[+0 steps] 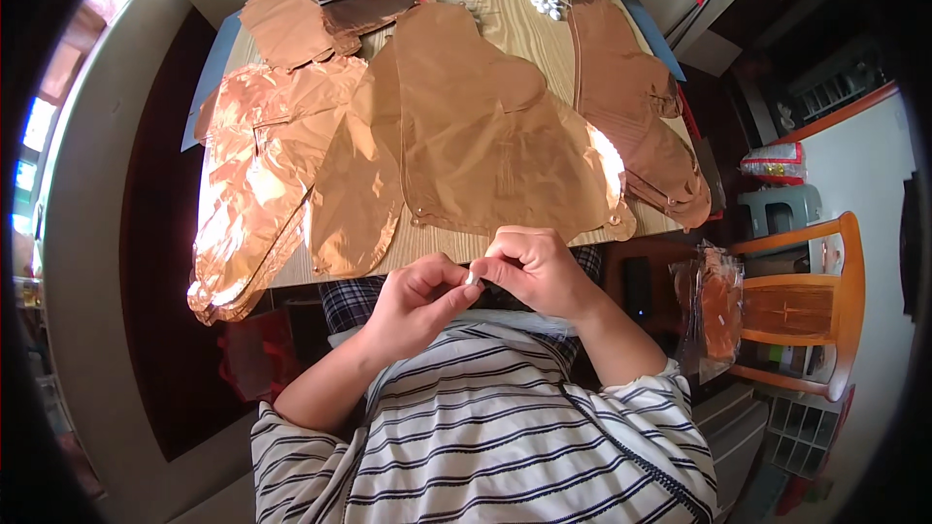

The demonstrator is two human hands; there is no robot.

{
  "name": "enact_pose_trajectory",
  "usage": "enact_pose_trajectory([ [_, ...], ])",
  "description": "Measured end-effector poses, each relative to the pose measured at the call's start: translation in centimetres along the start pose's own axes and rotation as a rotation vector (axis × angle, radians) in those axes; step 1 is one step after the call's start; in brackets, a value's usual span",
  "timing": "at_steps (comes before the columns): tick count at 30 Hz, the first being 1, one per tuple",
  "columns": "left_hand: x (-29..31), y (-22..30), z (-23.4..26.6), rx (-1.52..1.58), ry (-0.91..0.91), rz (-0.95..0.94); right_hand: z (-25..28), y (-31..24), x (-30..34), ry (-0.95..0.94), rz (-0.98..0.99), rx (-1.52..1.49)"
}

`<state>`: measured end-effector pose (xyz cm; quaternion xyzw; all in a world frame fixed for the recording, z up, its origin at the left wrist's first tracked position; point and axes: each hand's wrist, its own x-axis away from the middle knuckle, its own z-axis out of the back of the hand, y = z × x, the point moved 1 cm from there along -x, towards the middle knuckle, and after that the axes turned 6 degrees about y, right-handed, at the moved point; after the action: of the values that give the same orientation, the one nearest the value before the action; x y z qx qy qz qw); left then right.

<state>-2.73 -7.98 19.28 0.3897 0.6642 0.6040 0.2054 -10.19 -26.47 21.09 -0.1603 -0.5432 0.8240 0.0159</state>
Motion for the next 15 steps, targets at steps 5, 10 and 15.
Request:
enact_pose_trajectory([
  [5, 0.0, 0.3, 0.9, 0.168, -0.02, 0.062, 1.4, -0.4, 0.9, 0.045, 0.018, 0.171],
  [10, -0.1, 0.5, 0.7, 0.411, -0.032, 0.102, 1.7, -1.7, 1.4, 0.116, 0.078, 0.007],
  [15, -0.2, 0.4, 0.6, 0.578, -0.093, 0.119, -0.9, -0.4, 1.9, 0.108, 0.174, 0.051],
])
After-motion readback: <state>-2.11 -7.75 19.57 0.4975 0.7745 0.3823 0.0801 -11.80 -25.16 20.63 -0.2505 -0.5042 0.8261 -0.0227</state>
